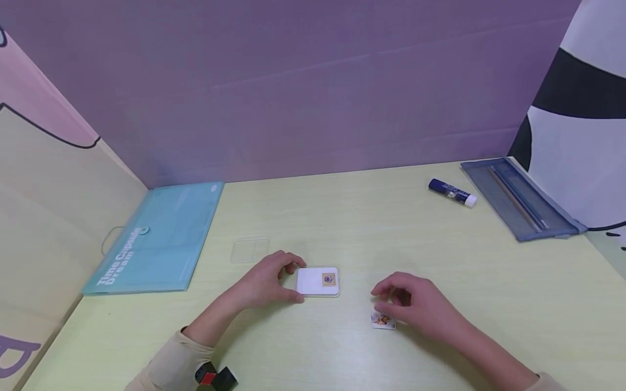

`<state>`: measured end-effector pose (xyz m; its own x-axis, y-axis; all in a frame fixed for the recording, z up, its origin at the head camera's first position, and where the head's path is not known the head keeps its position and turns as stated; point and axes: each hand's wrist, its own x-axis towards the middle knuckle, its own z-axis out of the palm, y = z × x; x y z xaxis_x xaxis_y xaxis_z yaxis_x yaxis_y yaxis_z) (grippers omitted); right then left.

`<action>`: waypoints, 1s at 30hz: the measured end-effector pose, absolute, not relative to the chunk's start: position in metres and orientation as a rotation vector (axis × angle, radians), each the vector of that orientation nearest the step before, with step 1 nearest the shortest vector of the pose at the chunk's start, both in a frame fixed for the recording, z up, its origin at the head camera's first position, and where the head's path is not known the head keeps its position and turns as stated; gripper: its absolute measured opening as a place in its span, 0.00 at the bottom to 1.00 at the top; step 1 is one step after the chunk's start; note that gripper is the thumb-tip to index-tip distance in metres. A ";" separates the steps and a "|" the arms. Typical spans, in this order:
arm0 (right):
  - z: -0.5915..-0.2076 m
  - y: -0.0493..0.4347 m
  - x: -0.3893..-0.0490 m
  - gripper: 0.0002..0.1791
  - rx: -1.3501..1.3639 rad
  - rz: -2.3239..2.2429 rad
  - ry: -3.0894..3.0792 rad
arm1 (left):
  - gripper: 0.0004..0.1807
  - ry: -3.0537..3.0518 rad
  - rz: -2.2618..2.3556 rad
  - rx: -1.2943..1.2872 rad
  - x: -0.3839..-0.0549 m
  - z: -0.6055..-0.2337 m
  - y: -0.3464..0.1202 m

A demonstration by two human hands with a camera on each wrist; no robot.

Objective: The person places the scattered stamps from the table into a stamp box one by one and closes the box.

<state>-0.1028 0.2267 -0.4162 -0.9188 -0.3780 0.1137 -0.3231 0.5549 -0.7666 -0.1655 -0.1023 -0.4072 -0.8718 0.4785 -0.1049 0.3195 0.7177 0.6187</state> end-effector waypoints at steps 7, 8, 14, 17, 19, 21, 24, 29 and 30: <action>-0.420 0.233 -0.097 0.11 -0.654 -1.340 2.731 | 0.31 2.668 0.898 0.647 -0.166 -0.407 -0.103; -0.421 0.233 -0.096 0.12 -0.659 -1.340 2.736 | 0.31 2.668 0.898 0.648 -0.166 -0.407 -0.103; -0.422 0.237 -0.093 0.13 -0.671 -1.311 2.753 | 0.31 2.664 0.907 0.664 -0.166 -0.407 -0.104; -0.422 0.239 -0.092 0.13 -0.667 -1.301 2.752 | 0.31 2.660 0.913 0.674 -0.166 -0.408 -0.104; -0.421 0.241 -0.091 0.14 -0.667 -1.297 2.750 | 0.31 2.662 0.912 0.674 -0.165 -0.408 -0.104; -0.421 0.242 -0.091 0.14 -0.668 -1.290 2.746 | 0.31 2.663 0.911 0.674 -0.165 -0.407 -0.104; -0.421 0.243 -0.091 0.14 -0.680 -1.298 2.728 | 0.31 2.666 0.906 0.672 -0.165 -0.407 -0.104; -0.421 0.241 -0.091 0.16 -0.690 -1.294 2.709 | 0.31 2.662 0.909 0.675 -0.165 -0.407 -0.104; -0.421 0.241 -0.091 0.16 -0.694 -1.290 2.712 | 0.31 2.661 0.910 0.674 -0.165 -0.407 -0.104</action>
<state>-0.0912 0.2409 -0.4212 -0.8970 -0.4206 0.1361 -0.3708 0.5485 -0.7494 -0.1653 -0.1042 -0.4070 -0.8621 0.5000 -0.0827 0.3446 0.6980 0.6277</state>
